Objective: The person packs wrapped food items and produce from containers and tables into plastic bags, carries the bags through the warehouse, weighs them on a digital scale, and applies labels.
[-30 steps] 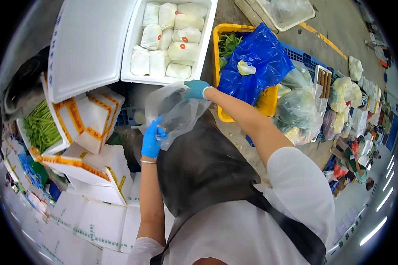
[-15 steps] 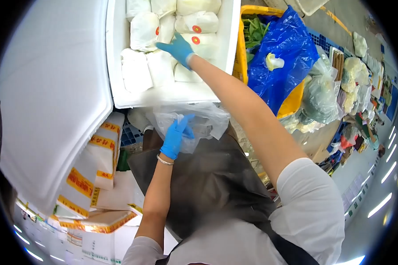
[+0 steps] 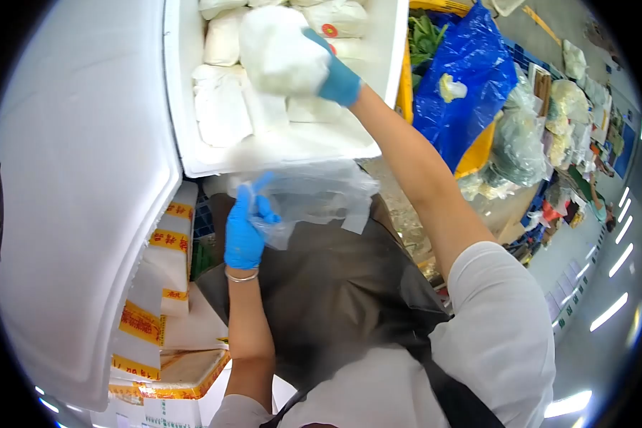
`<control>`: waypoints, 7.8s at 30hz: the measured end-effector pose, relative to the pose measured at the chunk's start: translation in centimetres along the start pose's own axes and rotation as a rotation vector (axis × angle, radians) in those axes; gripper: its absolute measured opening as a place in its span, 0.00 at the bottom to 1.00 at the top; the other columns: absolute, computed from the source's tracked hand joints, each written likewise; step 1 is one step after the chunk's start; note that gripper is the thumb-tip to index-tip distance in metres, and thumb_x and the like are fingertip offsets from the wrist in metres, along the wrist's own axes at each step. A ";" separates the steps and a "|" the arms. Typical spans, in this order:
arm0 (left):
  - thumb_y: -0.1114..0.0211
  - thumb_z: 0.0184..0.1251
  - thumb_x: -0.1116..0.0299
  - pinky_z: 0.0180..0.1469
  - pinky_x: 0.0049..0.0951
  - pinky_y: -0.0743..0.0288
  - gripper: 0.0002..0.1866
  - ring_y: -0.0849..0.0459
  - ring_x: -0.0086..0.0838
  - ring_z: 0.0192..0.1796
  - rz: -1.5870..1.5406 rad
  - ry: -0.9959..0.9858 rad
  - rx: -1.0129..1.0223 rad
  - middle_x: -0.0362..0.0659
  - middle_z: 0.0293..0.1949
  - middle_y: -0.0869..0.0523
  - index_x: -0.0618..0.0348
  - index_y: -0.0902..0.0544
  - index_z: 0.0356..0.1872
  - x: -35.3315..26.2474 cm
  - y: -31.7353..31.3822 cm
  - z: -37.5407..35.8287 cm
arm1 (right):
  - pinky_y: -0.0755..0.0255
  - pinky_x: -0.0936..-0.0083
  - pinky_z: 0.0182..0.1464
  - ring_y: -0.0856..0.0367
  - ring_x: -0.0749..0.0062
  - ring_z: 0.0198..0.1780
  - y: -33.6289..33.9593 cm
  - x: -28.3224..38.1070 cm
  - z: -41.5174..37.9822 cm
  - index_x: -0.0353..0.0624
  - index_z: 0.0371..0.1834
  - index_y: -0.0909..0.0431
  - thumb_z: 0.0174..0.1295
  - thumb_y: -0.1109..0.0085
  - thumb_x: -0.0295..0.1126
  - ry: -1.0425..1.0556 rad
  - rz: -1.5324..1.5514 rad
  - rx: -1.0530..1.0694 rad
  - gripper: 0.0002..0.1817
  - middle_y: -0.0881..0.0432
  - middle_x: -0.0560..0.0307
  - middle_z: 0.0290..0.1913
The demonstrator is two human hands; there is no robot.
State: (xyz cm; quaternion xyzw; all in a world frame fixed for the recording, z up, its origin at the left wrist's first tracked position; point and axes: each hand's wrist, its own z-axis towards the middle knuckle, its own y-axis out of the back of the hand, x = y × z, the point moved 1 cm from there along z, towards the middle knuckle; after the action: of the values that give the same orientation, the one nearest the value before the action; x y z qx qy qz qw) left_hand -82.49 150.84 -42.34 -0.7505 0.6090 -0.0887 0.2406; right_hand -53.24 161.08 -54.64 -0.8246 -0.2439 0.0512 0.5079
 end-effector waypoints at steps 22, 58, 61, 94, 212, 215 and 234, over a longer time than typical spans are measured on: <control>0.48 0.69 0.38 0.08 0.26 0.35 0.49 0.33 0.27 0.08 -0.502 -0.159 0.516 0.45 0.17 0.25 0.54 0.66 0.76 0.0 -2.2 -5.8 | 0.28 0.74 0.55 0.23 0.70 0.56 2.5 -20.9 -5.5 0.39 0.64 0.29 0.61 0.37 0.41 -0.546 -1.164 -0.244 0.30 0.22 0.51 0.58; 0.41 0.66 0.60 0.44 0.53 0.19 0.31 0.19 0.45 0.30 -0.129 -0.065 0.216 0.54 0.37 0.22 0.65 0.39 0.65 -2.5 3.0 -7.5 | 0.39 0.63 0.71 0.32 0.57 0.69 -2.9 -8.1 -16.9 0.39 0.73 0.44 0.75 0.67 0.55 -0.034 0.219 -0.247 0.35 0.34 0.47 0.70; 0.37 0.59 0.78 0.45 0.55 0.19 0.44 0.15 0.56 0.37 -0.224 0.054 0.701 0.66 0.44 0.22 0.52 0.54 0.72 -1.8 1.4 -7.8 | 0.38 0.63 0.71 0.31 0.59 0.68 -8.2 -12.2 -20.5 0.38 0.72 0.42 0.72 0.55 0.49 -0.034 -0.058 -0.627 0.32 0.32 0.47 0.69; 0.50 0.57 0.88 0.19 0.45 0.22 0.58 0.23 0.44 0.16 -0.585 -0.362 0.829 0.57 0.26 0.25 0.29 0.83 0.71 -4.1 3.3 -6.9 | 0.26 0.73 0.57 0.20 0.65 0.54 -1.3 -11.2 1.0 0.39 0.65 0.31 0.64 0.42 0.53 -0.038 0.065 -0.273 0.34 0.21 0.49 0.57; 0.45 0.72 0.63 0.59 0.35 0.35 0.29 0.27 0.21 0.40 -0.368 -0.295 -0.299 0.34 0.33 0.27 0.67 0.38 0.68 12.1 4.0 -15.1 | 0.33 0.66 0.61 0.28 0.63 0.63 8.9 -7.7 8.7 0.41 0.69 0.34 0.47 0.35 0.67 -0.194 -1.115 -0.647 0.52 0.27 0.50 0.64; 0.39 0.67 0.60 0.64 0.37 0.42 0.36 0.27 0.22 0.44 -0.400 -0.298 -0.227 0.35 0.37 0.26 0.66 0.43 0.71 12.5 5.1 -15.3 | 0.31 0.71 0.60 0.27 0.62 0.62 9.3 -9.8 11.9 0.39 0.68 0.34 0.44 0.33 0.66 -0.340 -1.270 -1.217 0.53 0.26 0.48 0.64; 0.37 0.66 0.56 0.50 0.23 0.27 0.46 0.22 0.23 0.40 -0.145 -0.260 -0.061 0.38 0.34 0.21 0.48 0.57 0.77 10.6 2.6 -14.8 | 0.37 0.62 0.70 0.29 0.58 0.66 -1.8 -8.0 -21.1 0.35 0.72 0.44 0.52 0.34 0.48 -0.387 -0.412 -0.297 0.48 0.30 0.46 0.67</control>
State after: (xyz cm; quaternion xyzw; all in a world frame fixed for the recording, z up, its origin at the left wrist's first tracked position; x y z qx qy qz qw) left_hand -88.54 136.60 -32.42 -0.8048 0.5193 0.0106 0.2872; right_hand -53.85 140.97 -44.26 -0.7980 -0.5026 0.0670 0.3258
